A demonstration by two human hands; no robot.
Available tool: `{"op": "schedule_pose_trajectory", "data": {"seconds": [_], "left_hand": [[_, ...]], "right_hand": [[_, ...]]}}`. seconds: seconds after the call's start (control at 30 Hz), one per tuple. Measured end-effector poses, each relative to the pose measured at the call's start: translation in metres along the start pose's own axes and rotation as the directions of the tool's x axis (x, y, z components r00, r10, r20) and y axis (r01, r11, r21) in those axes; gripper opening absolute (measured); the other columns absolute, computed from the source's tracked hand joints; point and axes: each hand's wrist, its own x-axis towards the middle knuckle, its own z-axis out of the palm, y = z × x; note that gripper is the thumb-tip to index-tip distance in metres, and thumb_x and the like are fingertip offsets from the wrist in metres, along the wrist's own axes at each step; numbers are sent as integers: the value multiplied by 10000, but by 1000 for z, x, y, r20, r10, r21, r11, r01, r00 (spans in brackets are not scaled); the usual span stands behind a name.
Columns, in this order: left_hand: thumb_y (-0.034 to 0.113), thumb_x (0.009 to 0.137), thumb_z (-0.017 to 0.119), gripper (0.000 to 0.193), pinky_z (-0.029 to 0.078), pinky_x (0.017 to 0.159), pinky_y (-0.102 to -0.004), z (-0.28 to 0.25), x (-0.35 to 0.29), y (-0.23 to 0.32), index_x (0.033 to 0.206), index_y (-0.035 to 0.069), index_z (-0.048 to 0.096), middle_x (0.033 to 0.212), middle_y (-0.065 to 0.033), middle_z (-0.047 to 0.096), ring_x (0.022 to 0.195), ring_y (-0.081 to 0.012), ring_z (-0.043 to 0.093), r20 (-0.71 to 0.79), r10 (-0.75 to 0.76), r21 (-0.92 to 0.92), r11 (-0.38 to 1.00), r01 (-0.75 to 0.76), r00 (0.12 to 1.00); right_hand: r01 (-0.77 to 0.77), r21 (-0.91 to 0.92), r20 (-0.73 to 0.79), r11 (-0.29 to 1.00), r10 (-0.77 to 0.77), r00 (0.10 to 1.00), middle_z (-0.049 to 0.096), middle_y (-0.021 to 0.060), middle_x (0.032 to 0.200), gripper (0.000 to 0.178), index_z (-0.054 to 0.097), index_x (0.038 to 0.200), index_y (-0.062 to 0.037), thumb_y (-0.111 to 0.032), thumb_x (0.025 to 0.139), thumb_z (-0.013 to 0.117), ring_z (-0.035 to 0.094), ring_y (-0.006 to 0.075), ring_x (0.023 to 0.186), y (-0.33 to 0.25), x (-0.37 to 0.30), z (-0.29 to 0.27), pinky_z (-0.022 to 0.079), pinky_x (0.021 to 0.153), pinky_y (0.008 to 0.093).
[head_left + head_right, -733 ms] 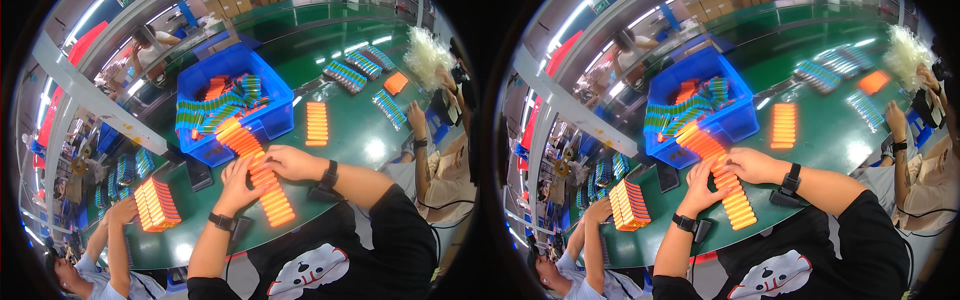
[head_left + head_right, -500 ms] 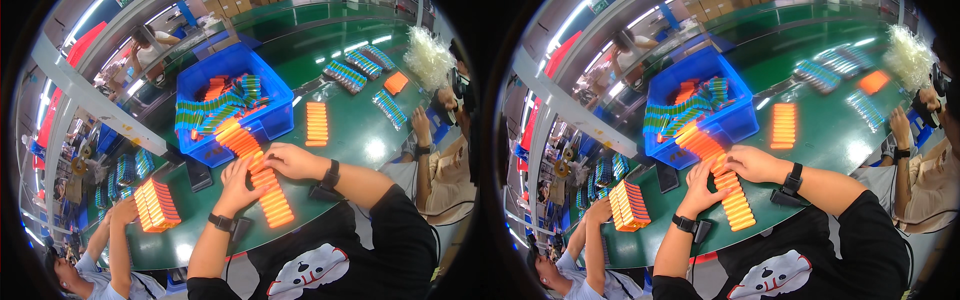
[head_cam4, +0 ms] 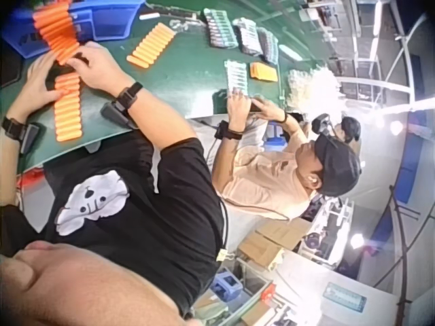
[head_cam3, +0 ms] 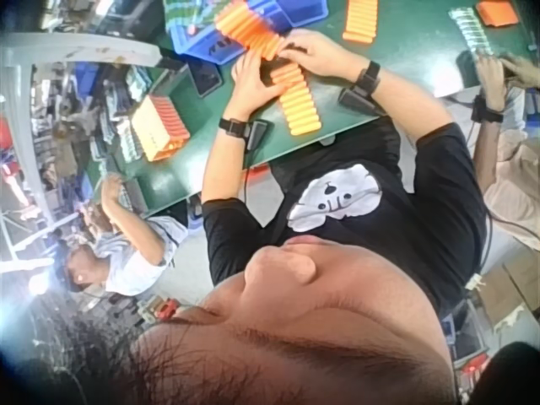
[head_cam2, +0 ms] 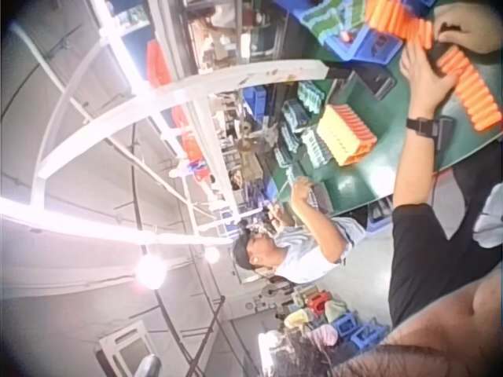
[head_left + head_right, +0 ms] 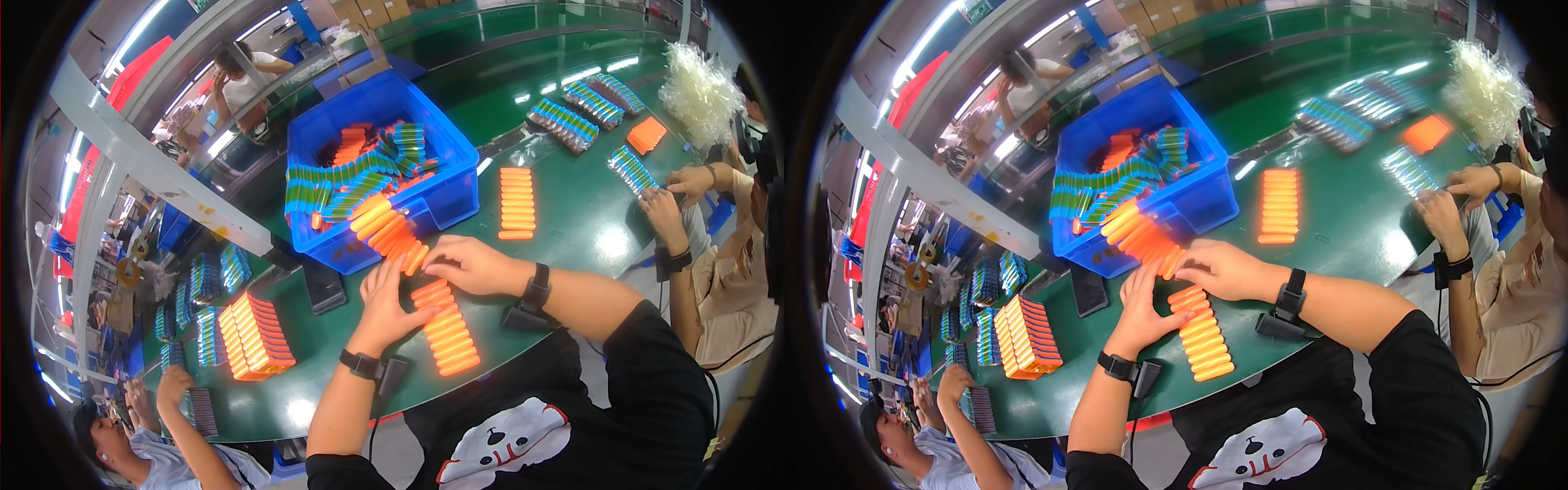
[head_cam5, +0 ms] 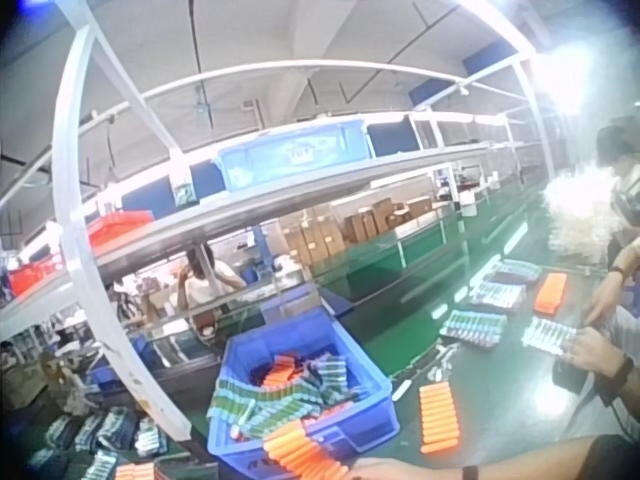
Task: The recorder is assembling small orange plastic components by snapping them together in a repeating pattern on a factory assembly line.
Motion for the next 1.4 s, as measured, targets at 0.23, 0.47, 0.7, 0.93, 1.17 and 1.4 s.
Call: {"op": "schedule_pose_trajectory", "data": {"seconds": [0.23, 0.47, 0.7, 0.93, 1.17, 1.4], "left_hand": [[353, 833, 717, 598, 324, 1110, -443, -14, -11, 10, 1332, 39, 620, 1310, -148, 623, 1243, -333, 489, -142, 183, -222, 952, -211, 973], [257, 832, 731, 607, 391, 987, -343, 0, -25, 12, 1381, 41, 584, 1173, -115, 658, 1115, -249, 547, -151, -13, -565, 822, -75, 988], [269, 803, 782, 731, 306, 1067, -411, -13, -3, 17, 1457, 87, 510, 1291, -104, 627, 1227, -272, 506, -105, -11, -209, 978, -11, 994], [390, 761, 817, 775, 255, 1097, -451, -3, 1, 13, 1438, 133, 541, 1318, -75, 621, 1265, -303, 469, 20, -94, -31, 995, 95, 995], [434, 750, 809, 779, 226, 1105, -503, -3, 2, 16, 1433, 165, 550, 1340, -78, 606, 1323, -356, 414, 83, -92, 28, 996, 90, 992], [404, 706, 849, 838, 226, 1116, -475, -1, 3, 13, 1453, 199, 530, 1370, -60, 589, 1326, -368, 399, 83, -76, 7, 997, 75, 994]], "right_hand": [[145, 223, -16, 964, -145, 989, 581, 71, 1084, 156, 715, 1022, -51, -193, 996, 654, 623, 159, 980, 4, -6, -11, 522, 846, 321], [-259, 352, 563, 899, 17, 826, 738, 72, 894, 207, 710, 981, 25, -178, 989, 670, 688, 138, 805, -23, -13, -22, 548, 785, 292], [-465, 191, 920, 865, 7, 391, 746, 33, 886, 247, 724, 967, -37, -272, 994, 655, 720, 93, 754, -14, -22, -2, 525, 638, 245], [-515, 123, 908, 848, 113, 404, 748, 54, 884, 258, 716, 962, -35, -285, 985, 657, 731, 123, 715, -20, -20, -6, 512, 567, 246], [-419, 11, 961, 908, 106, 254, 736, 50, 830, 301, 731, 934, -21, -308, 987, 658, 689, 119, 695, -18, -12, -18, 517, 625, 275], [-37, 189, 62, 981, 26, 998, 681, 80, 980, 192, 723, 1103, -54, -188, 972, 680, 654, 182, 896, 2, -4, -4, 515, 782, 318]]}}
